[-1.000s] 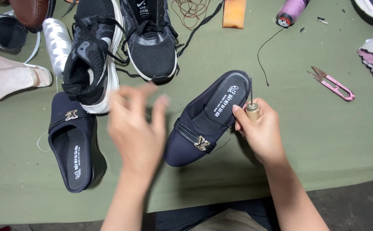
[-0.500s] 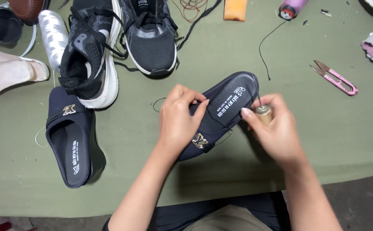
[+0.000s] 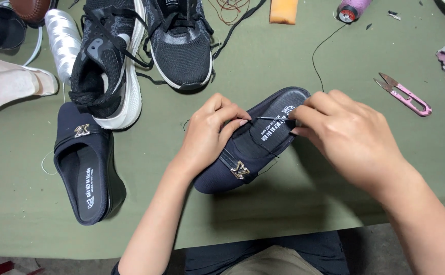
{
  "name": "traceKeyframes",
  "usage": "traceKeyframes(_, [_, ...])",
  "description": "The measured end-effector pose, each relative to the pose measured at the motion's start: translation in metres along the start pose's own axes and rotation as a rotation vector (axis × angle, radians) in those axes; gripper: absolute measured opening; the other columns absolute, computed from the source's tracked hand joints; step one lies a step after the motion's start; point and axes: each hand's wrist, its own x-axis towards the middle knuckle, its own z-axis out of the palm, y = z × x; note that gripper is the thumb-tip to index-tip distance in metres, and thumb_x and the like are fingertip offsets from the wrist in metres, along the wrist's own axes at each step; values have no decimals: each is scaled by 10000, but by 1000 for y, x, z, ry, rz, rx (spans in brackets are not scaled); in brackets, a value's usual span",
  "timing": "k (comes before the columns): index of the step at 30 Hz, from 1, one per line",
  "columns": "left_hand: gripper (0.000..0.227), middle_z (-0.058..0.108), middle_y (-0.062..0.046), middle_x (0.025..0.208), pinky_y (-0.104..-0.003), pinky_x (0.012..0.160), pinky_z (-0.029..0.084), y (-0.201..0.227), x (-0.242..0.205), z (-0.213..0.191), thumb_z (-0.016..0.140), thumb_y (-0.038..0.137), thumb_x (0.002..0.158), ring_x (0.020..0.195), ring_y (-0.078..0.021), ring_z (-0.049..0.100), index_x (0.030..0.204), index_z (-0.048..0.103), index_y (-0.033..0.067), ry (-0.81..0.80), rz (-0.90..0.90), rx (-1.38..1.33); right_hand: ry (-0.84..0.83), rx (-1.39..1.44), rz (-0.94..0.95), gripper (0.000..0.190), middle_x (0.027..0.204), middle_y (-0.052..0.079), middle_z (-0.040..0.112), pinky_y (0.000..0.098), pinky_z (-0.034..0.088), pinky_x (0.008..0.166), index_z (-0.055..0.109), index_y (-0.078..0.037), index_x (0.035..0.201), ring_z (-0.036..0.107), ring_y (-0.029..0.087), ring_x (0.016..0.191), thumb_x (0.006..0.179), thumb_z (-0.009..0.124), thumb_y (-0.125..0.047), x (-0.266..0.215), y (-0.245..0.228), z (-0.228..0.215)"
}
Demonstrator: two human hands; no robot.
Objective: The person uses a stitching awl and thread to sew the sole of a dark blue slip-on shoe. They repeatedly pierce the sole, pull the thread through, and tighten the stitches while holding the shoe steady on a workbench.
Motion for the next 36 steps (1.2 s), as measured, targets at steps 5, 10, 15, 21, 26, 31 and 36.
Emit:
traceKeyframes(5, [97,582,6,958,-322,782,511,-4,1,2,684,118,982,885,-172,644,1004,751,185,-10,-2,0,-71,-48,-12,104,918,-40,574,426,527,534,603,-210,1016,582,216,859,995,662,-293,8,-6,-4])
traceKeyframes(10, [97,567,4,944,-322,777,507,-5,2,2,684,119,982,874,-174,634,1011,750,182,-17,6,-3,-120,16,3,125,904,-32,557,444,513,521,585,-205,967,582,219,854,1014,645,-305,12,-9,-6])
traceKeyframes(15, [106,564,-5,944,-313,804,498,-4,4,0,669,112,990,875,-178,627,1018,754,169,-29,30,-20,-49,46,-35,163,1004,-52,628,435,533,513,663,-220,1131,604,214,896,986,664,-294,14,-6,-5])
traceKeyframes(21, [108,554,-7,938,-312,805,487,-5,7,-1,668,125,993,867,-181,622,1026,756,179,-54,44,-20,-102,84,-23,145,1013,-51,621,453,540,519,650,-233,1121,604,215,928,995,641,-306,16,-5,-6])
traceKeyframes(26, [99,576,-4,968,-332,762,493,3,8,-3,675,145,988,872,-193,641,1020,749,203,-76,49,37,-62,52,-99,73,873,-41,591,421,517,633,617,-215,1020,584,223,840,992,658,-268,21,-7,-1])
traceKeyframes(31, [88,585,-7,977,-356,718,495,7,7,-4,660,169,997,851,-210,644,999,739,208,-97,62,64,-65,-43,-195,119,854,-50,636,396,462,694,604,-231,887,596,223,831,998,640,-256,29,0,-8])
traceKeyframes(36, [33,575,-36,951,-358,766,492,6,7,0,686,124,978,894,-233,632,984,715,139,-102,115,21,-116,-188,-284,207,819,-65,587,364,395,699,604,-267,822,577,207,838,1028,590,-248,40,2,-13])
